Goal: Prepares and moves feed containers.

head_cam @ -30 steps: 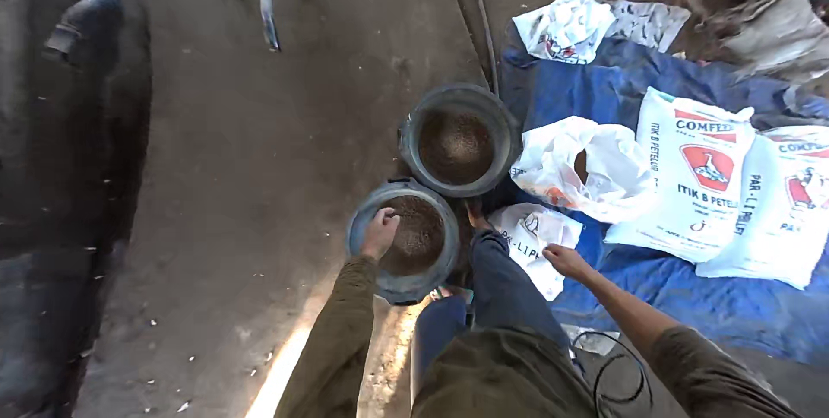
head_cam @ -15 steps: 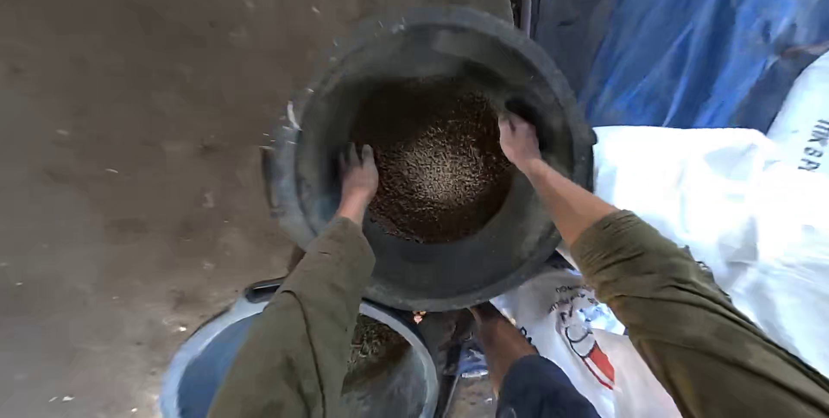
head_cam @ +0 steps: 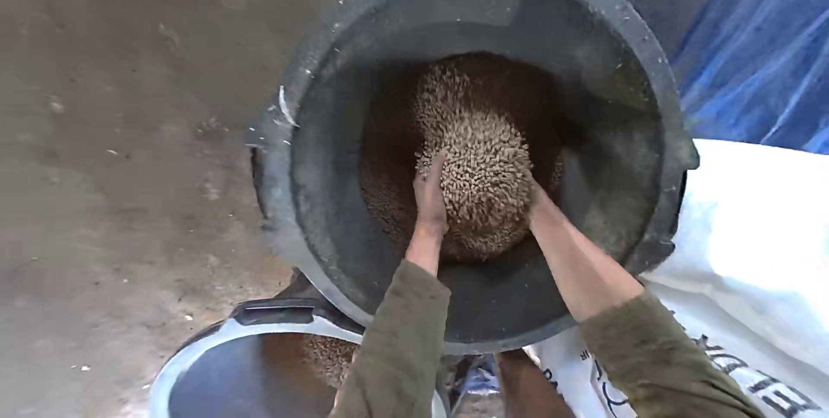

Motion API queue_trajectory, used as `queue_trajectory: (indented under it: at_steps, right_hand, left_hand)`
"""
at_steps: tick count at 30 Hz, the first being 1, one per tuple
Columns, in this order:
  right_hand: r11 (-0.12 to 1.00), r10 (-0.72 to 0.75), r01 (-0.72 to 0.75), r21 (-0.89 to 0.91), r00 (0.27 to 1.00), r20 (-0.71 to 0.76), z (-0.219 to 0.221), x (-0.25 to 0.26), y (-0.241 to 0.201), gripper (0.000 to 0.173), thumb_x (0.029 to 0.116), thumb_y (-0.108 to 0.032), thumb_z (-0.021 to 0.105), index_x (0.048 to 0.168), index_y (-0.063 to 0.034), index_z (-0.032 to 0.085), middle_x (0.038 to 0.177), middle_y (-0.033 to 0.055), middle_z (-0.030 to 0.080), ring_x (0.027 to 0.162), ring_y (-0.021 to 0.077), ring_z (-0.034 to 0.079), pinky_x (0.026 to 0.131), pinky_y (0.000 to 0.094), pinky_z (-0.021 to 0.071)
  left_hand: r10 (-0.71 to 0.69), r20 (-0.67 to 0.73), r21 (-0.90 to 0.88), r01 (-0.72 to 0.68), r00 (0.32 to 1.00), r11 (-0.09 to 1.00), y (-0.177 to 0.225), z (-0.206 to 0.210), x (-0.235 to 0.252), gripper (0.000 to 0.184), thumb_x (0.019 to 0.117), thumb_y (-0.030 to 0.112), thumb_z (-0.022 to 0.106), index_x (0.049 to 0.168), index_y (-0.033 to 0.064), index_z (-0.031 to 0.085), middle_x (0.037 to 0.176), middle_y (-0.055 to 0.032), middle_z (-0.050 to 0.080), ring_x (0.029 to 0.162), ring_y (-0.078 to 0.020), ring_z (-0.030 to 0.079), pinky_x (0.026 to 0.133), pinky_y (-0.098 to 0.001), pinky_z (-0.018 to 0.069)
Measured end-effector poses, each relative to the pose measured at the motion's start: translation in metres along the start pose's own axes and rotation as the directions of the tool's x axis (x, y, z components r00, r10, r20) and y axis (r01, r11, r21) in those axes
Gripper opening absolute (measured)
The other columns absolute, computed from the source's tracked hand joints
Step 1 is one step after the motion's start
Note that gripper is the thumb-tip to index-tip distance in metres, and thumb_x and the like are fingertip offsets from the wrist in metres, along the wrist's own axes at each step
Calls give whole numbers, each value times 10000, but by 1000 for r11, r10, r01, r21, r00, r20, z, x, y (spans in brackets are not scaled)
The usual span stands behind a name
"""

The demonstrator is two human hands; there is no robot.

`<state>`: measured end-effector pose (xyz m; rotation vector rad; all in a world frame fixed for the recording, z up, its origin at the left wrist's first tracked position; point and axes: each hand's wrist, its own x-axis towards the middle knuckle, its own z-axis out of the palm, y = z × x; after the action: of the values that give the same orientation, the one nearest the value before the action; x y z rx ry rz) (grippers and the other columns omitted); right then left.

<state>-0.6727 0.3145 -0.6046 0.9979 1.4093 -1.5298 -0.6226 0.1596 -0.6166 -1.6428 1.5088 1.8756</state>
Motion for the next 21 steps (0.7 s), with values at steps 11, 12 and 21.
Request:
queue_trajectory:
  at_steps: [11, 12, 21]
  right_hand:
    - [769, -518, 321, -553, 820, -244, 31, 118, -60, 554, 1101, -386, 337, 1455, 1, 516, 1492, 232, 503, 1419, 322, 446, 1162, 518, 369]
    - [820, -446, 287, -495, 863, -238, 41, 122, -60, 604, 1094, -450, 327, 1484, -16, 483, 1522, 214, 474, 1432, 306, 428, 1159, 523, 371]
    - [656, -421, 609, -446, 785, 455, -2, 47, -65, 459, 1040, -224, 297, 1075, -73, 730, 998, -37, 728, 937, 0, 649, 871, 246, 546]
  left_hand:
    - [193, -256, 334, -101, 947, 937, 40, 5, 81, 778, 1040, 622, 407, 1564, 48, 371, 1562, -190, 444, 1469, -306, 398, 1216, -505, 308]
    - [142, -235, 268, -77, 962, 960, 45, 13, 82, 789, 1012, 633, 475, 1535, 47, 408, 1504, -197, 503, 1422, -311, 454, 1173, -522, 359]
    - [219, -23, 473, -183, 975, 862, 14, -57, 4, 761, 1021, 717, 280, 1248, 109, 679, 1212, -122, 682, 1080, -257, 658, 868, -540, 547]
